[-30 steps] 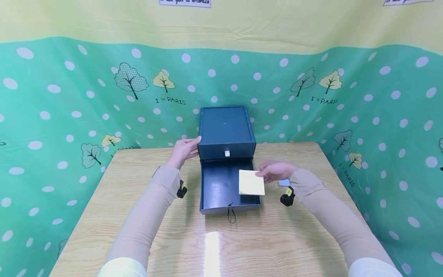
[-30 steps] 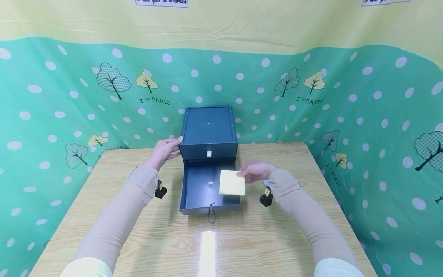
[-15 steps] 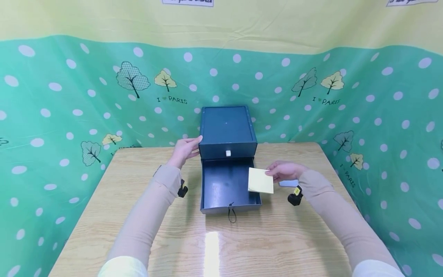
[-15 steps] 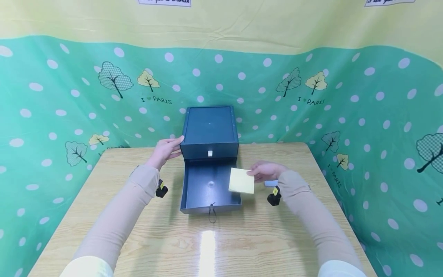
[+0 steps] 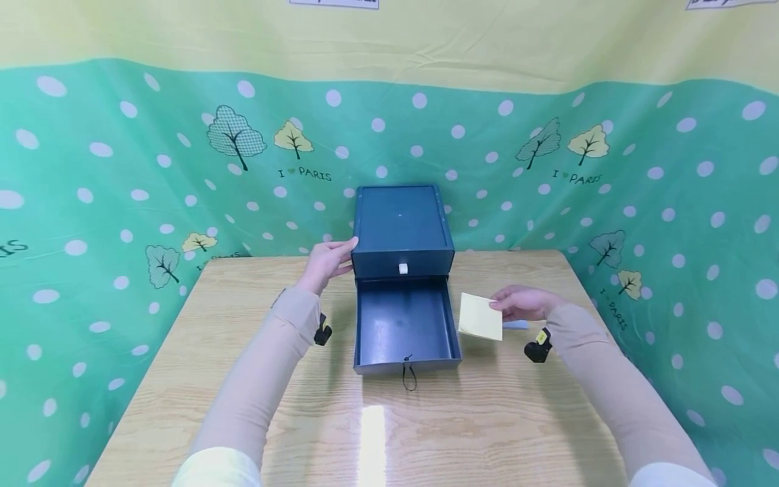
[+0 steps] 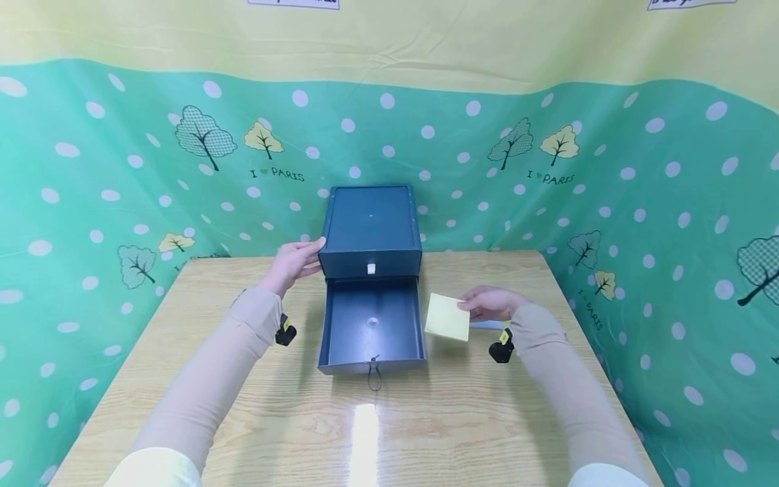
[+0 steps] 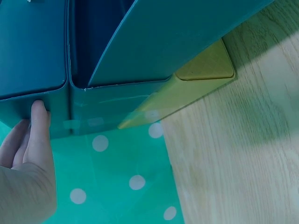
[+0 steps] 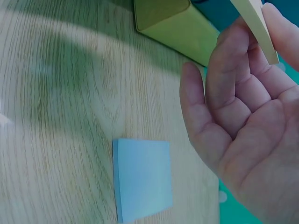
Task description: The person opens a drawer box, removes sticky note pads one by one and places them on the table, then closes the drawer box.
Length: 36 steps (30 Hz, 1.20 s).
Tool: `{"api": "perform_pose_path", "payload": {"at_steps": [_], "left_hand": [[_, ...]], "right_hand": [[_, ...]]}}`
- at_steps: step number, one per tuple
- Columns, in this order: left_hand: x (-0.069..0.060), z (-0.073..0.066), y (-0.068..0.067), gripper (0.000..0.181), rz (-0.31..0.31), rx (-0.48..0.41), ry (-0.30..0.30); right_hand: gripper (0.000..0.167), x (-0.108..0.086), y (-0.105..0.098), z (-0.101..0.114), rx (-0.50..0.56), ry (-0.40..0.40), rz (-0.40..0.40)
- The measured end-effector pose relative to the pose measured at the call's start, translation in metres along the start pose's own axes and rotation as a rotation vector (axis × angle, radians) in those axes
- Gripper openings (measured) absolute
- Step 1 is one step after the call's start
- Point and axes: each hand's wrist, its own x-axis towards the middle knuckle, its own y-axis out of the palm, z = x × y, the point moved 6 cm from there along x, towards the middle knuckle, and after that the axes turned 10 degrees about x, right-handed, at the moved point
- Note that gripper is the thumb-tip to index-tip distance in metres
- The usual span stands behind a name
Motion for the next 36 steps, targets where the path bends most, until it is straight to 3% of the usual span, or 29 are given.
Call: {"api": "perform_pose_path", "payload": {"at_steps": [16,30,36], "left_hand": [[0.002,0.002,0.002,0.055,0.008,0.002,-0.007],[0.004,0.002,0.001,0.056,0.015,-0.005,-0.002],[0.004,0.003,0.000,0.056,0.008,-0.002,-0.012]], "right_hand": [[0.023,-0.009,-0.013,-0.014,-0.038,0.048,-0.042],[0.024,-0.009,-0.018,-0.029,-0.044,0.060,0.000],[0.022,-0.014,-0.025,-0.040,-0.058,0.084,-0.031]]}}
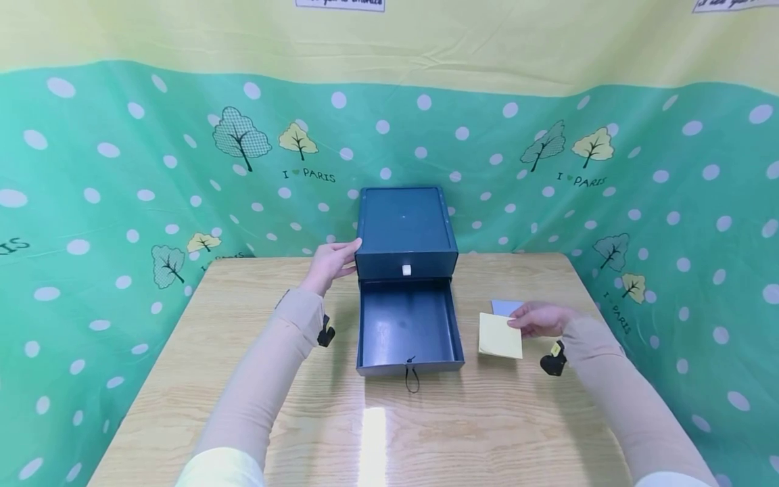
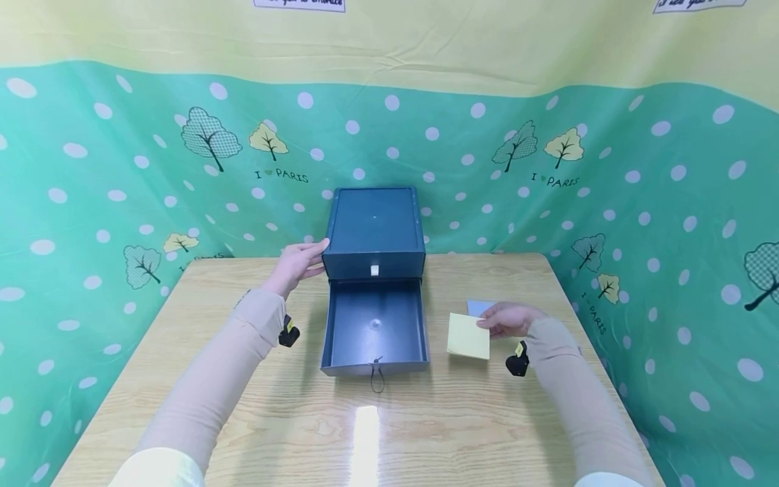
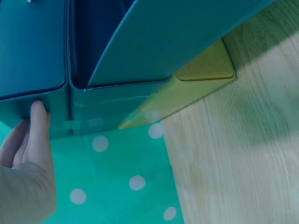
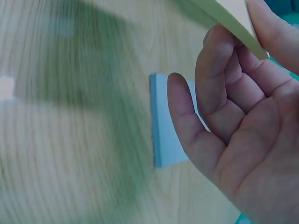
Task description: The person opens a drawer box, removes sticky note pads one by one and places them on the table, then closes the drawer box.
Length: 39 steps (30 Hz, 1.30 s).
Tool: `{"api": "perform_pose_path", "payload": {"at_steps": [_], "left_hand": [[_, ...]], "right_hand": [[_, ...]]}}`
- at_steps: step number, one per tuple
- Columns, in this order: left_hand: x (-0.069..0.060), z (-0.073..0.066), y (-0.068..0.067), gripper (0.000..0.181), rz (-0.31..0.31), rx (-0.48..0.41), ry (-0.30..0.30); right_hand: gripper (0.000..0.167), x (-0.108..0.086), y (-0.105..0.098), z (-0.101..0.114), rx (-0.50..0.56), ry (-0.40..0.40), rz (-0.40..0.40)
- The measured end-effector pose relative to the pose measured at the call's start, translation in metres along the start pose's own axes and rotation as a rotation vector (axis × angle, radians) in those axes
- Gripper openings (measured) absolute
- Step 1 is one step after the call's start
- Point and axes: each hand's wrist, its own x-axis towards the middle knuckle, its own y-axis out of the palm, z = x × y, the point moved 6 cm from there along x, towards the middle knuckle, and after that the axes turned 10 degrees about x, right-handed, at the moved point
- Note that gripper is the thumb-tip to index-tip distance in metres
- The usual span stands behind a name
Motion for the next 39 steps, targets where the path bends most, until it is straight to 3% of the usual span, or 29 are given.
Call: {"api": "perform_pose_path", "payload": {"at_steps": [20,25,33,39], "left_hand": [[0.001,0.002,0.001,0.058,0.006,0.000,0.016],[0.000,0.001,0.000,0.058,0.000,0.001,0.017],[0.001,0.001,0.001,0.059,0.000,0.000,0.018],[-0.001,0.001,0.001,0.058,-0.004,-0.007,0.011]], "right_hand": [[0.019,-0.015,-0.023,-0.037,0.026,0.044,-0.143],[0.018,-0.016,-0.026,-0.044,0.030,0.063,-0.148],[0.012,-0.015,-0.030,-0.050,-0.127,0.045,-0.262],[0.016,-0.014,-0.034,-0.048,-0.372,0.009,-0.316]]}}
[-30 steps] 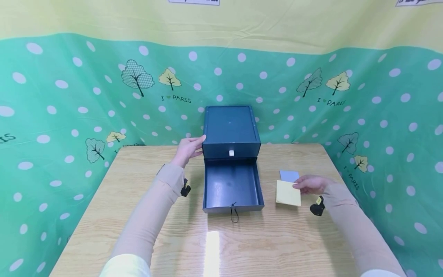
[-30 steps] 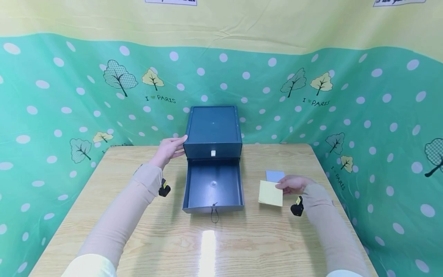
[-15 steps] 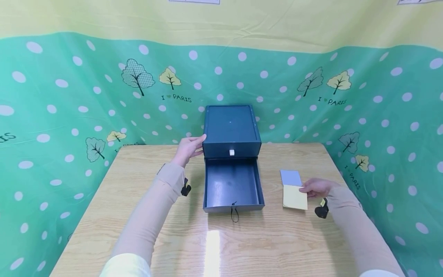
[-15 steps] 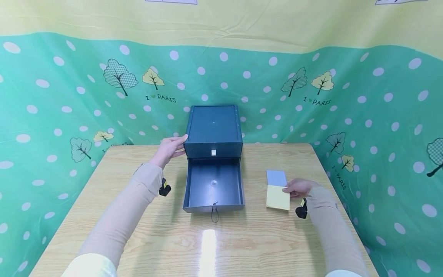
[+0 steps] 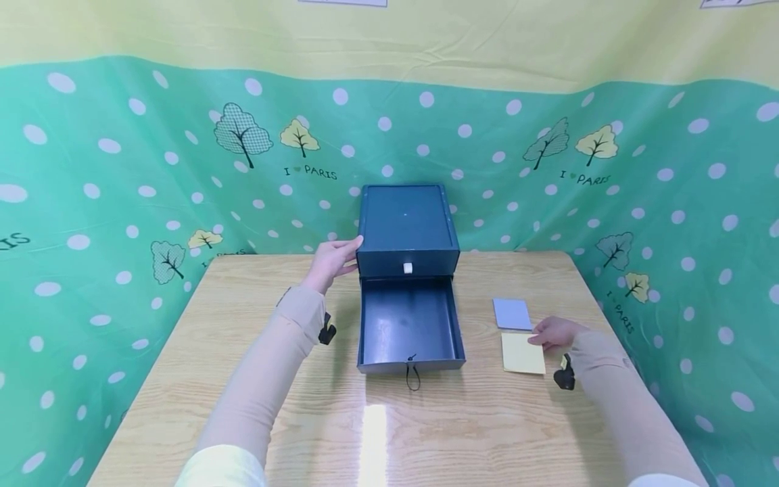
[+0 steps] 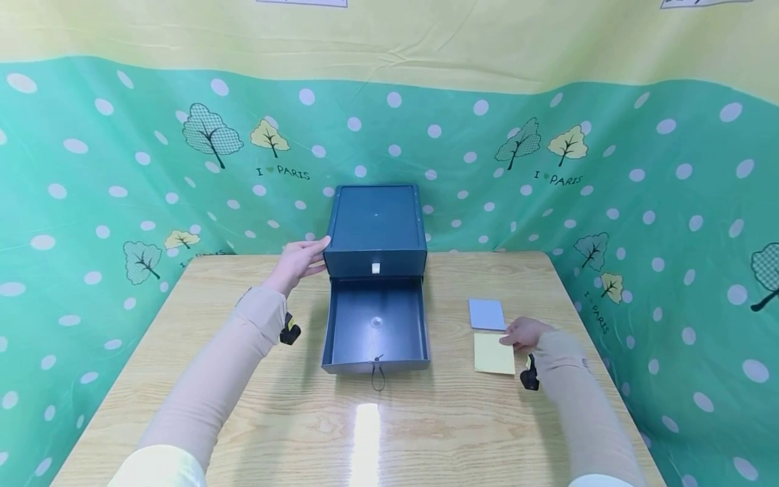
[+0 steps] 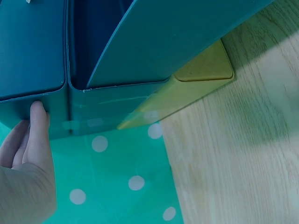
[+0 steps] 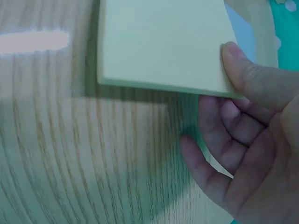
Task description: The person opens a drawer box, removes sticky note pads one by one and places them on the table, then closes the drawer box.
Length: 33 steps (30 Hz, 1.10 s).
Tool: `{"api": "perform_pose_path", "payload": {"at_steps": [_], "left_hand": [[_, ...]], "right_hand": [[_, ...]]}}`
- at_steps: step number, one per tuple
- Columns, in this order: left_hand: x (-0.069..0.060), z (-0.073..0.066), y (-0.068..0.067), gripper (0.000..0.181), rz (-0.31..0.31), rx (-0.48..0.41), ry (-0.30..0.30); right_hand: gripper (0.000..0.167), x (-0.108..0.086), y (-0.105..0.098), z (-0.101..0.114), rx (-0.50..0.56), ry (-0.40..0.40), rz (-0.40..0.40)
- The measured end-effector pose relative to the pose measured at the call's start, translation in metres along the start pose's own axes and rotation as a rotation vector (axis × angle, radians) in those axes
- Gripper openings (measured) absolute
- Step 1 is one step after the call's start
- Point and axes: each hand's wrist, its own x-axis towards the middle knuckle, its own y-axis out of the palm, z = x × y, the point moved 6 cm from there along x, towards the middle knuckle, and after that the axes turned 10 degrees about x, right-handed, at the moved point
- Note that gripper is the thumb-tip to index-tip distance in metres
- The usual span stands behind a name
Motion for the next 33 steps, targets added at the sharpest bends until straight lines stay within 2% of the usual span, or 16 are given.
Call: {"api": "perform_pose_path", "payload": {"at_steps": [4,8,13,20,26,33], "left_hand": [[0.001,0.000,0.000,0.058,-0.005,-0.003,0.002],[0.000,0.000,0.000,0.058,-0.005,-0.004,0.004],[0.000,0.000,0.000,0.058,-0.003,-0.002,0.006],[0.001,0.001,0.000,0.058,-0.002,0.000,0.007],[0.001,0.002,0.000,0.058,-0.002,-0.006,0.008],[0.000,0.000,0.000,0.057,-0.005,-0.002,0.012]], "right_hand": [[0.029,0.002,-0.001,0.005,-0.198,-0.065,-0.075],[0.036,0.001,0.000,0.012,-0.297,-0.112,-0.166],[0.033,-0.003,0.004,0.019,-0.334,-0.130,-0.270],[0.039,0.002,0.001,0.009,-0.305,-0.090,-0.353],[0.036,0.005,0.000,0.003,-0.302,-0.043,-0.385],[0.044,0.002,0.002,0.004,-0.310,-0.002,-0.393]]}}
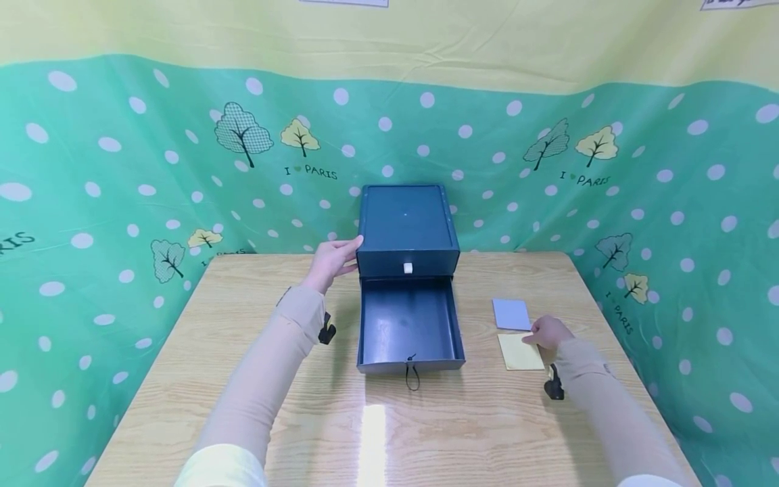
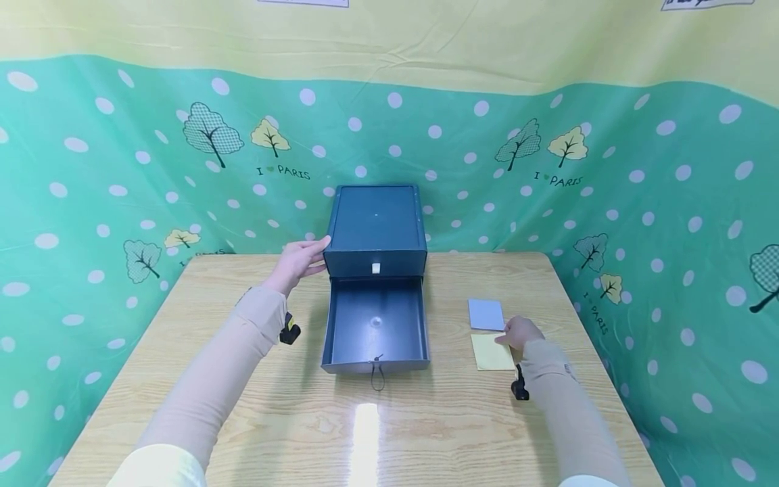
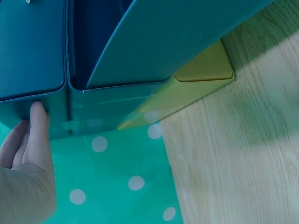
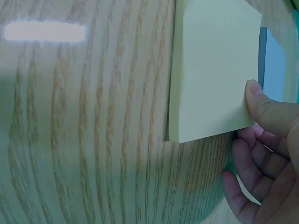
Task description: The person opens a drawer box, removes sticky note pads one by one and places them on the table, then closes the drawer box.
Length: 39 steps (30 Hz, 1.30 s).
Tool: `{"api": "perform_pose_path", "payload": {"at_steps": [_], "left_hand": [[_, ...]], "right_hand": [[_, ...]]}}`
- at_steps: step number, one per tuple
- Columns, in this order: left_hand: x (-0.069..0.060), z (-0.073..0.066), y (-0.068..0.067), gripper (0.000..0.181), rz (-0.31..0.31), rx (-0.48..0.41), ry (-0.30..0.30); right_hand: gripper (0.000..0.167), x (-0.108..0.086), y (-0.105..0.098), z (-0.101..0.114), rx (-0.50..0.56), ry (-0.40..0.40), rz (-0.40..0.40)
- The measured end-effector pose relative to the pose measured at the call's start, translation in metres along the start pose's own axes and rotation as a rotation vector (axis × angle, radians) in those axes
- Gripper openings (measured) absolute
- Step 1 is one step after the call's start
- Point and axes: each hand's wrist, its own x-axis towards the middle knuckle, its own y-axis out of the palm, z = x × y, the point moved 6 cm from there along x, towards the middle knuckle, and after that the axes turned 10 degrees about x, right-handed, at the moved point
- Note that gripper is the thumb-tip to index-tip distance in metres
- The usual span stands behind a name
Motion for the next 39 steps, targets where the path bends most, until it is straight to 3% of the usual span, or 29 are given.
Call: {"api": "perform_pose_path", "payload": {"at_steps": [10,22,39], "left_hand": [[0.001,0.000,0.001,0.057,-0.003,-0.004,0.003],[0.001,0.001,0.001,0.059,0.003,-0.005,-0.008],[-0.001,0.000,0.000,0.058,-0.002,-0.009,-0.005]], "right_hand": [[0.044,-0.004,-0.001,0.000,-0.029,0.066,-0.027],[0.029,-0.012,-0.004,-0.001,-0.011,0.161,-0.022],[0.032,-0.016,-0.001,-0.002,0.010,0.154,-0.053]]}}
